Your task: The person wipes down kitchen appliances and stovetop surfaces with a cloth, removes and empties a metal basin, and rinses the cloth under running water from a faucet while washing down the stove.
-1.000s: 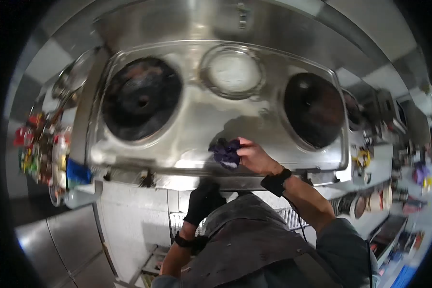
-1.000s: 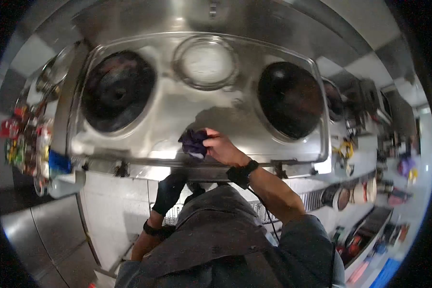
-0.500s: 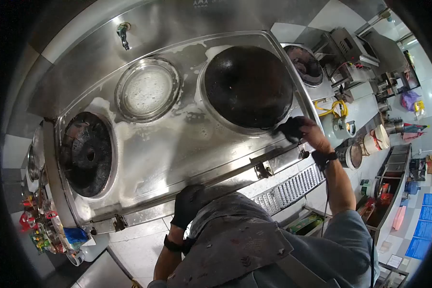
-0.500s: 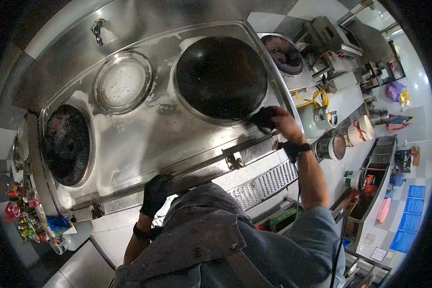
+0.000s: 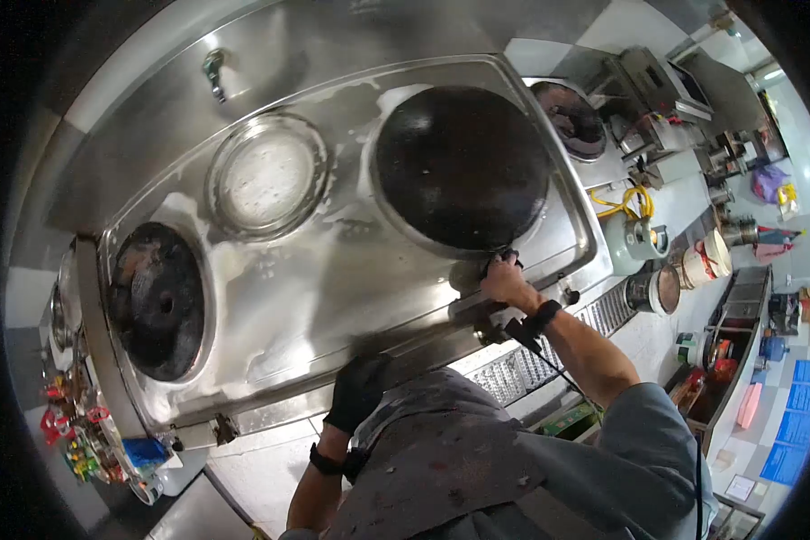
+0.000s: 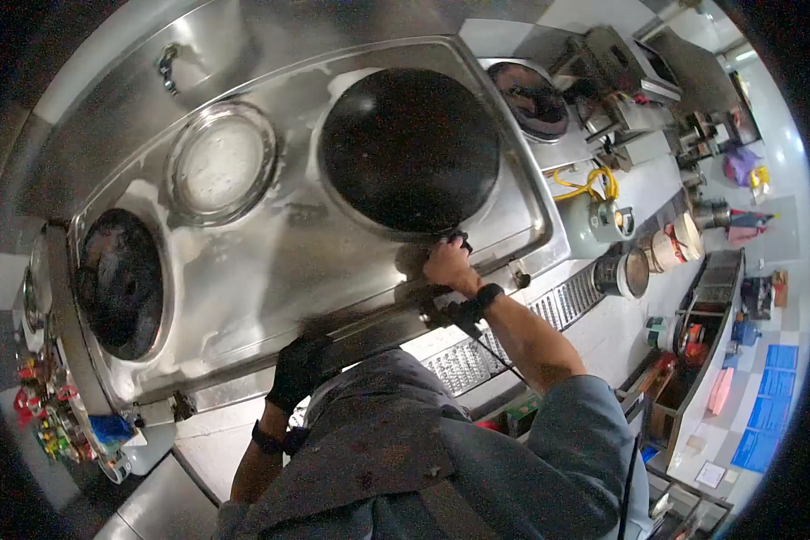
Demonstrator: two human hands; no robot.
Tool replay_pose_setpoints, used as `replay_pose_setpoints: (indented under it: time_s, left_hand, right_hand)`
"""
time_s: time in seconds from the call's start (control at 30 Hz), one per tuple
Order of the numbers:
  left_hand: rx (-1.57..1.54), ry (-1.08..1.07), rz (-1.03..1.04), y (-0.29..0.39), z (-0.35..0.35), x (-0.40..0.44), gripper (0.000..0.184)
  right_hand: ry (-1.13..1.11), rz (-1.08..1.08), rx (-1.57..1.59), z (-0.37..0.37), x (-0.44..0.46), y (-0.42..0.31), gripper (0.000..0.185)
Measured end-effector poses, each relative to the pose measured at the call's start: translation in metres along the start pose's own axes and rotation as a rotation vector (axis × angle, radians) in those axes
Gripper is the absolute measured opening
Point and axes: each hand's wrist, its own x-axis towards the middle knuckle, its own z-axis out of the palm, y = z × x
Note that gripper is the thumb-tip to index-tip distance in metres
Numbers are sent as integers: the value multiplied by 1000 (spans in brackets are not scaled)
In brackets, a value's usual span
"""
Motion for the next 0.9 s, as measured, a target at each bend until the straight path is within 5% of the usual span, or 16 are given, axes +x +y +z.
replay_pose_setpoints:
  time_s: [0.13, 0.2, 0.27, 0.4, 0.47, 0.67, 0.73, 0.8, 0.9]
  left_hand:
    - [25, 17, 41, -27, -7, -18, 23]
    - [47, 25, 47, -29, -25, -26, 25]
    - [-6, 28, -31, -38, -35, -40, 25]
    - [12, -31, -101, -70, -55, -71, 25]
    - [133, -19, -11, -89, -64, -89, 25]
    - [86, 44, -96, -118, -107, -128, 24]
    - [66, 110, -82, -129, -113, -139, 24]
    - [50, 190, -80, -144, -116, -148, 24]
    - [68, 134, -60, -149, -124, -150, 20]
  right_hand:
    - [-156, 70, 172, -63, -9, -93, 60]
    - [119, 100, 219, -48, 5, -118, 40]
    - [193, 176, 219, -46, 19, -147, 43]
    - [266, -36, -37, -66, 47, -229, 63]
    - [464, -19, 210, -78, 58, -286, 57]
    - [302, -639, 515, -98, 47, -423, 33]
    - [255, -833, 669, -106, 42, -435, 33]
    - [30, -742, 1039, -141, 14, -415, 37]
    - [113, -686, 1268, -135, 36, -358, 41]
